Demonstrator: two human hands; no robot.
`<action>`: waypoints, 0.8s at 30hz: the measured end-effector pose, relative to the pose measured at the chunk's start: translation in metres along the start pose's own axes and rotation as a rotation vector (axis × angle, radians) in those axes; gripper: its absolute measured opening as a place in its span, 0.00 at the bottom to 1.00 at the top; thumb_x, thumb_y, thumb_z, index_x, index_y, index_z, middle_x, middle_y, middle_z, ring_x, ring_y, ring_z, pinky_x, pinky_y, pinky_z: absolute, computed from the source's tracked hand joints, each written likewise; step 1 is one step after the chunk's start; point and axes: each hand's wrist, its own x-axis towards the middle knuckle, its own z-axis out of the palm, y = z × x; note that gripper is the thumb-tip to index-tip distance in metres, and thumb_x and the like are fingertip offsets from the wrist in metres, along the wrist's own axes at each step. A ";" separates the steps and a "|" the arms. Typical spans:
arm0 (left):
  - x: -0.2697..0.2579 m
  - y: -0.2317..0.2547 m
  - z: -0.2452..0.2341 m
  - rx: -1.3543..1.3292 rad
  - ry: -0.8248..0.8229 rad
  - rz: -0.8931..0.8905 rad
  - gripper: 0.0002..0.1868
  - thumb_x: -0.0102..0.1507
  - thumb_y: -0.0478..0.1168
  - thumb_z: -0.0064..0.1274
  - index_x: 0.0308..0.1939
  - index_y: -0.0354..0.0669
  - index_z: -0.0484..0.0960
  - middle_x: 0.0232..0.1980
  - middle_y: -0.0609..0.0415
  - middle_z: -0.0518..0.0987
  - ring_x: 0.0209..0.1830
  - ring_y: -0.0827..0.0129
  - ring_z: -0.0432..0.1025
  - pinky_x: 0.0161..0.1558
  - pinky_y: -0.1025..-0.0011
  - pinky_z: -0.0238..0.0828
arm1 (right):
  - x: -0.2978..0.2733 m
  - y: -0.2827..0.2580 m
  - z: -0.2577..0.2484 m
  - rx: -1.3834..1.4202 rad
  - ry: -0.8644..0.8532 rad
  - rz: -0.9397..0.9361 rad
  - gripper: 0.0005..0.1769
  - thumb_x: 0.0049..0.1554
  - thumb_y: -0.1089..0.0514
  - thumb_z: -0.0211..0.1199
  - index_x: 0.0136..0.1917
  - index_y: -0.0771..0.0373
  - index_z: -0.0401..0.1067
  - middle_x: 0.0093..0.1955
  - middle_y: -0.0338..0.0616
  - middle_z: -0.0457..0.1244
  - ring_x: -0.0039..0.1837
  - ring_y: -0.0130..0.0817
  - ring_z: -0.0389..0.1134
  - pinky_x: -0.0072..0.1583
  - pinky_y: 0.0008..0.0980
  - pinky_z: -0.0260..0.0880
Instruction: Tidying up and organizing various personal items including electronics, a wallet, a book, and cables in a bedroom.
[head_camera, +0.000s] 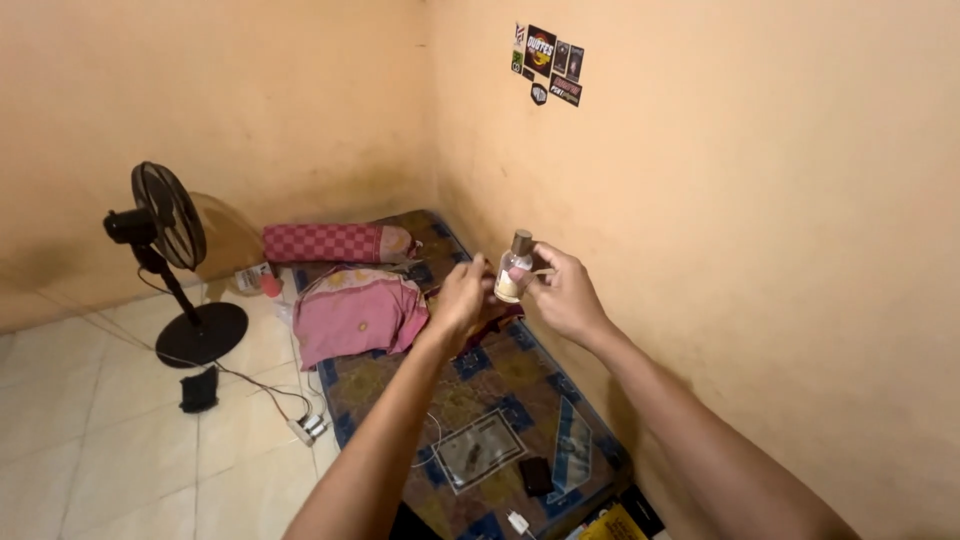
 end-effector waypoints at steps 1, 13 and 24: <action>-0.004 0.003 0.007 0.009 -0.003 0.002 0.23 0.70 0.51 0.33 0.50 0.36 0.75 0.36 0.51 0.81 0.31 0.69 0.76 0.32 0.68 0.75 | -0.003 0.001 0.005 0.005 0.007 -0.004 0.16 0.62 0.58 0.60 0.60 0.70 0.73 0.55 0.46 0.71 0.55 0.32 0.73 0.57 0.37 0.76; 0.002 0.011 0.022 -0.153 0.093 -0.114 0.31 0.70 0.60 0.28 0.48 0.38 0.77 0.32 0.50 0.77 0.27 0.65 0.73 0.29 0.63 0.72 | -0.007 -0.009 0.008 -0.022 -0.068 0.055 0.26 0.62 0.53 0.57 0.70 0.65 0.68 0.65 0.53 0.66 0.64 0.44 0.68 0.64 0.47 0.73; 0.025 -0.028 0.072 -0.143 0.009 -0.171 0.29 0.72 0.60 0.24 0.48 0.41 0.73 0.37 0.50 0.73 0.30 0.66 0.66 0.32 0.65 0.64 | -0.063 -0.020 -0.033 -0.294 0.044 0.466 0.35 0.60 0.42 0.55 0.76 0.56 0.61 0.76 0.53 0.60 0.73 0.44 0.63 0.70 0.53 0.64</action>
